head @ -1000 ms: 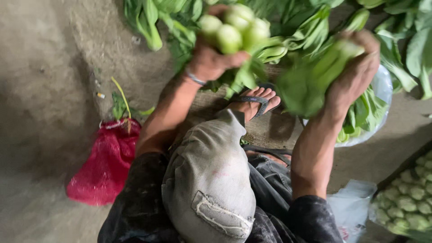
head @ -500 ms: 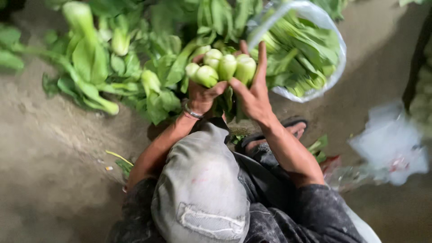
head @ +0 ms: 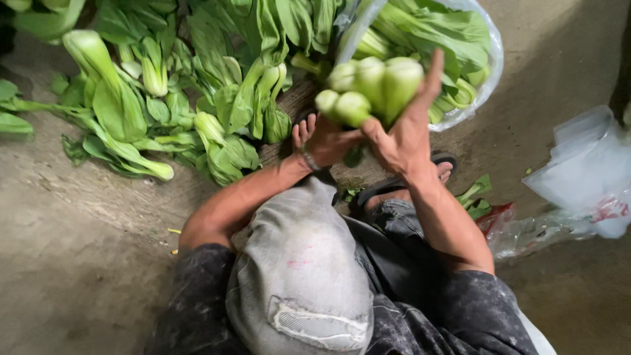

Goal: The person sits on the floor among piles of leafy green vegetables, opens a clear plastic bag and lines a plastic basket with it. They then pick up bok choy one at a time and place the vegetables into the lined basket, arranging them by hand.

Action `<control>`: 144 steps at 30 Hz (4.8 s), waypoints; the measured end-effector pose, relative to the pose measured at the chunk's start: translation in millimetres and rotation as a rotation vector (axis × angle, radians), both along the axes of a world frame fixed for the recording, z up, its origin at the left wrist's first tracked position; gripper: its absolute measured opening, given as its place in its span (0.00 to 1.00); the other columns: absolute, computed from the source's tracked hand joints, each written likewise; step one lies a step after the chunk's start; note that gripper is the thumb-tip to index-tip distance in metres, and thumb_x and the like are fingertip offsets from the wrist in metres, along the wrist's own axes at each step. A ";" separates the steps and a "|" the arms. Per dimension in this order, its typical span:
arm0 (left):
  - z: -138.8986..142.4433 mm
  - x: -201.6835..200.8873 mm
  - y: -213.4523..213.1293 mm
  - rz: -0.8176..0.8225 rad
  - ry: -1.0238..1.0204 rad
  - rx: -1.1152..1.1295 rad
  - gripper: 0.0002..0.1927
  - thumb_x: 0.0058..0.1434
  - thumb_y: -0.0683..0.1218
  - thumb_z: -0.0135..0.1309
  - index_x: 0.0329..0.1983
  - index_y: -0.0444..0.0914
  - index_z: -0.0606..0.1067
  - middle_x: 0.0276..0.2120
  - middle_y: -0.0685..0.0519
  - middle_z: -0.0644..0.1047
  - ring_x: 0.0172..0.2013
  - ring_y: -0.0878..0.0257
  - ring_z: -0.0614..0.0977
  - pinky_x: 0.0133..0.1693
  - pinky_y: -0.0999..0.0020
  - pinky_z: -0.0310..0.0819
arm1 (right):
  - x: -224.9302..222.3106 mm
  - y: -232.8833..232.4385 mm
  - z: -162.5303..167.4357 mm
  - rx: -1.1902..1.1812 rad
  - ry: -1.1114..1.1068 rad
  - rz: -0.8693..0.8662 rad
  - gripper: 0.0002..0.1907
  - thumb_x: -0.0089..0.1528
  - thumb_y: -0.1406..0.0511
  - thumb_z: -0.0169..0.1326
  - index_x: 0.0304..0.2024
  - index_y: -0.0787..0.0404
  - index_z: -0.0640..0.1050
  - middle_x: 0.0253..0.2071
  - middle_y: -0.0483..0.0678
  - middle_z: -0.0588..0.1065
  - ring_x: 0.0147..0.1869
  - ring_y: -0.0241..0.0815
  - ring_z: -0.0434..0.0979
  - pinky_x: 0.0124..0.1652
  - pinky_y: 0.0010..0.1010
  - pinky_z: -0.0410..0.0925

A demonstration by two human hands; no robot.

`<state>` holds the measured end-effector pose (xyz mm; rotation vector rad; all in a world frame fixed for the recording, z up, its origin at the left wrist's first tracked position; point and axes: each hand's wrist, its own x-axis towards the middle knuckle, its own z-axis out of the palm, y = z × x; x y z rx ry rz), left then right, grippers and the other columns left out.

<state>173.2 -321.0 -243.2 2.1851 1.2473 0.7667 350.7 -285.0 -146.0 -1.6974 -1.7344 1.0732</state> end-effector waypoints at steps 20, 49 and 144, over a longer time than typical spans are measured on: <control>29.6 57.7 28.3 0.028 -0.562 -0.158 0.45 0.67 0.73 0.43 0.69 0.32 0.56 0.66 0.36 0.58 0.65 0.42 0.61 0.64 0.45 0.58 | 109.1 -13.3 -0.6 -0.031 0.167 0.047 0.76 0.48 0.56 0.75 0.80 0.49 0.33 0.78 0.49 0.51 0.81 0.48 0.56 0.77 0.41 0.54; -26.2 -7.7 72.7 0.487 -0.397 -0.847 0.13 0.63 0.51 0.62 0.35 0.40 0.72 0.25 0.58 0.76 0.24 0.68 0.76 0.26 0.67 0.71 | 41.2 38.7 -62.9 0.155 -0.546 0.362 0.60 0.62 0.54 0.75 0.73 0.79 0.48 0.61 0.61 0.71 0.68 0.59 0.67 0.66 0.50 0.54; 15.7 19.3 65.8 0.428 -0.219 -0.816 0.12 0.67 0.45 0.52 0.49 0.38 0.65 0.22 0.51 0.75 0.22 0.54 0.79 0.23 0.58 0.71 | -12.1 8.9 -73.5 0.412 -0.557 0.230 0.13 0.62 0.60 0.68 0.38 0.58 0.76 0.54 0.48 0.72 0.65 0.50 0.71 0.73 0.54 0.46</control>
